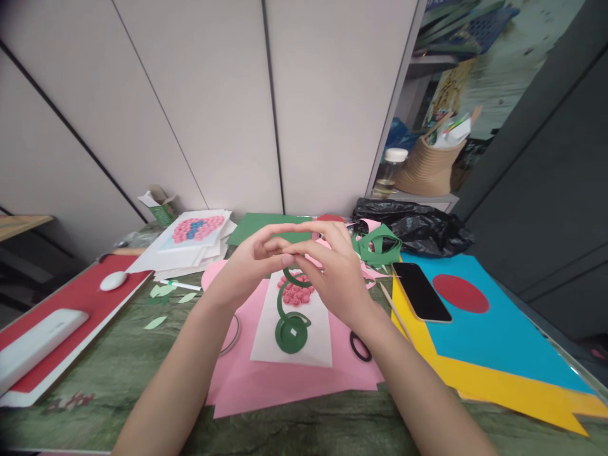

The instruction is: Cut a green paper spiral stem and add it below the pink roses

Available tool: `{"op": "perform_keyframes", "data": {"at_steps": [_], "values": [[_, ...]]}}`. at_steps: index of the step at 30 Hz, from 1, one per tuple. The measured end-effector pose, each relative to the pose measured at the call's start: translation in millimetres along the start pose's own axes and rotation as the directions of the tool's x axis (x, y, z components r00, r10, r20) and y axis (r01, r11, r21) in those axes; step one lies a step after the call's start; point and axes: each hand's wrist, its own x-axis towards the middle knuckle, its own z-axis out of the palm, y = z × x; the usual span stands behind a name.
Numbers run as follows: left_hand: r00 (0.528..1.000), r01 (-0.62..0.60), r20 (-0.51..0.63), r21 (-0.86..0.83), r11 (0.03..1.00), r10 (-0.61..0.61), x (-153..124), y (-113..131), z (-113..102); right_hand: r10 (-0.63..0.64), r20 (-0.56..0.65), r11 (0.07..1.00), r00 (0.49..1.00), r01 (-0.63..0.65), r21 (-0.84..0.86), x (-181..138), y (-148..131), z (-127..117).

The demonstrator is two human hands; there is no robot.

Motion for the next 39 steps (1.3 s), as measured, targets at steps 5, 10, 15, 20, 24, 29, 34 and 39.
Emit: {"op": "perform_keyframes", "data": {"at_steps": [5,10,15,20,24,29,34,39], "values": [[0.999,0.031,0.036,0.039,0.999,-0.032,-0.8,1.5,0.3,-0.014,-0.013,1.0,1.0,0.014,-0.023,1.8,-1.5,-3.6],[0.996,0.074,0.043,0.065,0.995,-0.077,-1.0,0.6,0.5,-0.041,0.003,0.998,0.999,0.041,-0.057,2.2,-1.2,-7.3],[0.997,0.065,0.04,0.055,0.996,-0.067,-0.9,1.1,1.5,-0.027,0.024,0.997,0.999,0.029,-0.072,2.1,-1.9,-7.4],[0.999,0.03,0.024,0.004,1.0,-0.03,-0.5,-0.3,3.0,0.009,0.042,0.998,0.999,-0.006,-0.056,2.5,-3.2,-8.0],[1.0,0.014,-0.001,-0.047,0.999,-0.014,0.8,-2.5,2.4,0.014,0.062,1.0,0.998,-0.013,-0.018,2.8,-1.8,-9.7],[1.0,-0.001,-0.028,-0.047,0.999,0.0,1.8,-3.7,-0.4,0.018,0.121,0.999,0.993,-0.022,0.031,1.8,0.3,-10.6],[1.0,0.004,-0.013,-0.024,1.0,-0.004,3.1,-5.8,-1.6,0.033,0.262,0.996,0.965,-0.053,0.07,1.5,0.1,-7.7],[0.998,-0.011,-0.059,0.137,0.991,0.019,3.3,-4.7,0.8,0.052,0.198,0.998,0.979,-0.06,0.034,1.4,4.8,-5.9]]}}
